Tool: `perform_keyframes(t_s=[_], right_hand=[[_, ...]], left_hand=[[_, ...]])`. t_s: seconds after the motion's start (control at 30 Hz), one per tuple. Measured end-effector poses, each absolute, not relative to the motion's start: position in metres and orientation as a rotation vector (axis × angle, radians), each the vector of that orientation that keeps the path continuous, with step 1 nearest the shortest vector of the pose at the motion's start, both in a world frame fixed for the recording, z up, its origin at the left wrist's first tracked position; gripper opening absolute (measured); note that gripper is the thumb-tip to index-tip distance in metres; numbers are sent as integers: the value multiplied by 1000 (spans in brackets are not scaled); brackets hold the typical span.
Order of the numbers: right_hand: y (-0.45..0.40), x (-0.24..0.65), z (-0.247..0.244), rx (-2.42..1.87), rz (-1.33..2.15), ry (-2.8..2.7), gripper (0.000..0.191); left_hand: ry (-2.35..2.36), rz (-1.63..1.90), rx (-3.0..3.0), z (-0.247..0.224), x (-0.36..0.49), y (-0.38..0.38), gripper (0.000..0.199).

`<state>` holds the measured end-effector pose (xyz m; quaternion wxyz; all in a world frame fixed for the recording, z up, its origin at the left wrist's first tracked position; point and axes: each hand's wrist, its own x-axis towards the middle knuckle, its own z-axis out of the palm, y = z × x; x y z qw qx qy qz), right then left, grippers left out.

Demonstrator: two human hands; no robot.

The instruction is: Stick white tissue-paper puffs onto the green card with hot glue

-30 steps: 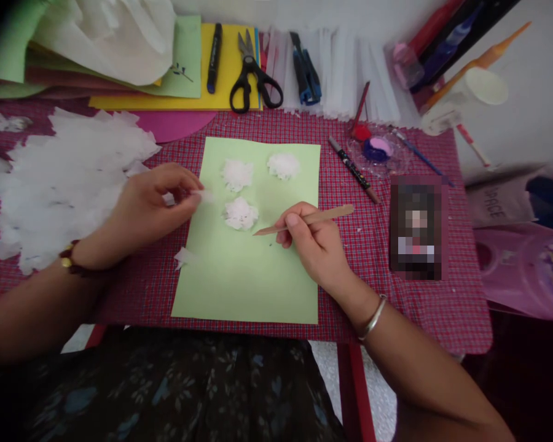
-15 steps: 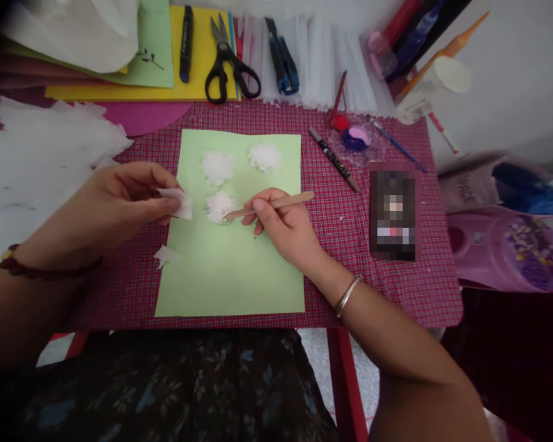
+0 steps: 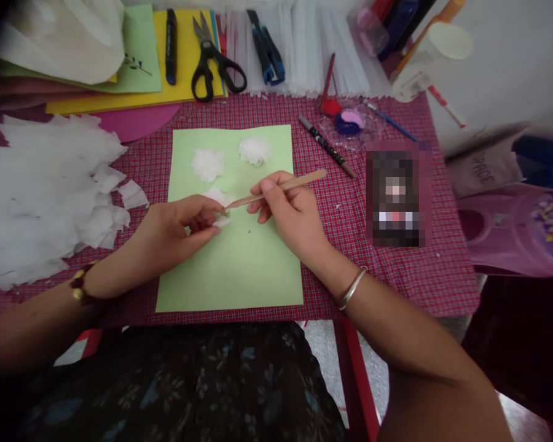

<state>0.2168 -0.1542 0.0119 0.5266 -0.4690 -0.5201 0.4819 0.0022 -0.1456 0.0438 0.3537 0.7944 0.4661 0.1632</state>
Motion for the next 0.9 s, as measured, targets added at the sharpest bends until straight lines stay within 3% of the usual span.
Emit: perform_keyframes(t_s=[0.43, 0.67, 0.8, 0.9], right_hand=[[-168, 218, 19, -1098, 1019, -1519, 30], [-170, 218, 14, -1121, 884, -1736, 23], [-170, 218, 16, -1084, 732, -1903, 20], [-172, 218, 18, -1009, 530, -2137, 22]], left_hand=[[1312, 515, 2114, 30, 7, -136, 18], [1258, 655, 2248, 35, 1, -132, 22], [1444, 944, 2058, 51, -20, -117, 20], [1570, 860, 1979, 53, -40, -105, 17]])
